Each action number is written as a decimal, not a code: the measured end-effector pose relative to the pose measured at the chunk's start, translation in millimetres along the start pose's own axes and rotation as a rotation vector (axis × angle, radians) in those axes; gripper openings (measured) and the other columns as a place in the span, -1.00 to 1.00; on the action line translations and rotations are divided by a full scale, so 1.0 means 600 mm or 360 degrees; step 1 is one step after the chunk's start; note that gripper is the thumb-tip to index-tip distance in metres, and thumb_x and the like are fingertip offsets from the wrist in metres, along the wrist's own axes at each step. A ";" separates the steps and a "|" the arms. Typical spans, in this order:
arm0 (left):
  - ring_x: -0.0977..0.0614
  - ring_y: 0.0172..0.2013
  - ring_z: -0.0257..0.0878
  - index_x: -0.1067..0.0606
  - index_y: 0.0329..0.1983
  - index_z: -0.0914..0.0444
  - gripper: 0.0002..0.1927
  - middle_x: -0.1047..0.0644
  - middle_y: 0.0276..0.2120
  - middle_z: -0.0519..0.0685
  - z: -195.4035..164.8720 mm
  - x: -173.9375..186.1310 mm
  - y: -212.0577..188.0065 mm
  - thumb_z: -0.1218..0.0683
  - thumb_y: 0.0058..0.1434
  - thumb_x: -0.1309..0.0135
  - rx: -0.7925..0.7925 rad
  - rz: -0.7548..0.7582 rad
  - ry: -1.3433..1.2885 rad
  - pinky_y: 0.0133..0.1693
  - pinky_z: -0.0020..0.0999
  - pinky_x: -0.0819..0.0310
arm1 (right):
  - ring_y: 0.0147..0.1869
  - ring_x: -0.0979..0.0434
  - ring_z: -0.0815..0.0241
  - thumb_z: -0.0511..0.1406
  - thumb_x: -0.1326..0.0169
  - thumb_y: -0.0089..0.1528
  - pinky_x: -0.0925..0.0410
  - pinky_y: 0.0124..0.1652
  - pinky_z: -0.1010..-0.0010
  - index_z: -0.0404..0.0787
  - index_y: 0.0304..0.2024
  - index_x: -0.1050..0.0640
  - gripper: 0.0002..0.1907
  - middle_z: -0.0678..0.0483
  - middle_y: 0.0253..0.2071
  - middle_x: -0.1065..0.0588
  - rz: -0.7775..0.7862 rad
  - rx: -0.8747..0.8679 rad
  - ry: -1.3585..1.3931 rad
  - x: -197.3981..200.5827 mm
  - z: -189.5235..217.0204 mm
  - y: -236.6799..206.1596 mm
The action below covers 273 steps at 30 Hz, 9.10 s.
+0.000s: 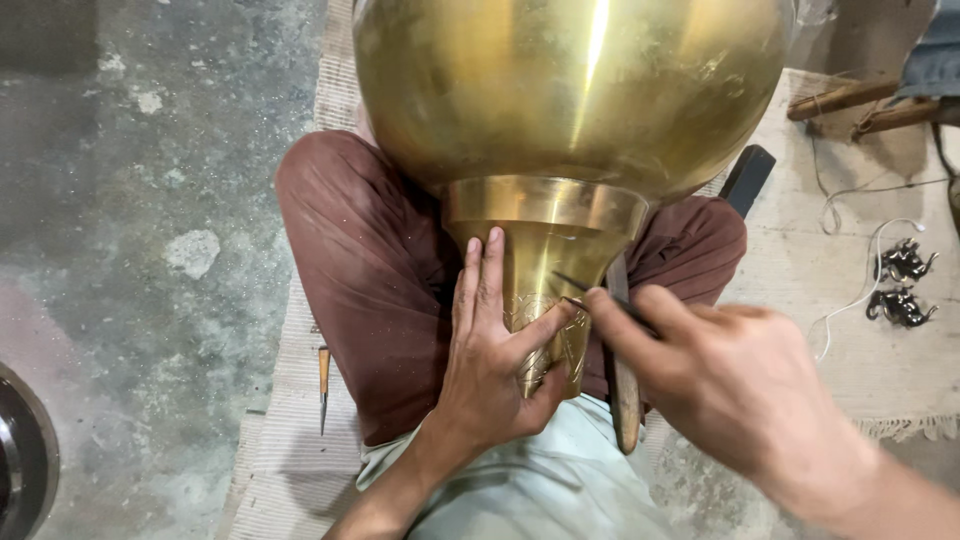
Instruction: The person sits cross-legged and uses a chisel and hammer to engrave a floral pattern onto the neck of a large brass vessel. They repeatedly strike the chisel to carve lines and shapes into the metal surface.
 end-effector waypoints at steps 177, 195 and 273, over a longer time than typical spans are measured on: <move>0.22 0.48 0.49 -0.58 0.15 0.01 -0.42 0.18 0.51 0.38 -0.037 0.000 -0.008 -0.08 0.02 -0.39 0.0113 0.0170 0.0195 0.37 0.48 0.24 | -0.66 -0.39 0.27 -0.30 -0.37 -0.04 -0.26 -0.62 0.34 -0.08 -0.01 -0.66 -0.50 0.14 -0.61 -0.43 -0.0422 -0.0750 0.1092 -0.037 -0.014 -0.058; 0.21 0.49 0.50 -0.54 0.18 -0.04 -0.40 0.17 0.52 0.38 -0.039 -0.001 -0.007 -0.07 0.02 -0.40 0.0125 0.0153 0.0186 0.36 0.52 0.21 | -0.69 -0.36 0.26 -0.29 -0.36 -0.02 -0.26 -0.63 0.32 -0.09 -0.02 -0.67 -0.53 0.13 -0.63 -0.39 -0.0411 -0.0749 0.0960 -0.027 -0.008 -0.052; 0.10 0.51 0.57 -0.45 0.35 0.07 -0.32 0.15 0.48 0.60 -0.008 0.010 -0.019 -0.02 0.09 -0.17 -0.0027 -0.0030 0.0134 0.46 0.36 0.11 | -0.64 -0.53 -0.13 -0.06 0.16 0.30 -0.37 -0.65 0.08 -0.20 0.24 -0.45 -0.44 -0.15 -0.60 -0.50 0.0635 -0.0512 0.0551 -0.005 0.000 0.016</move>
Point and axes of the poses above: each hand's wrist, its own y-axis towards the middle knuckle, its own x-axis out of the back of the hand, z = x × y, the point moved 3 cm from there along y, towards the middle knuckle
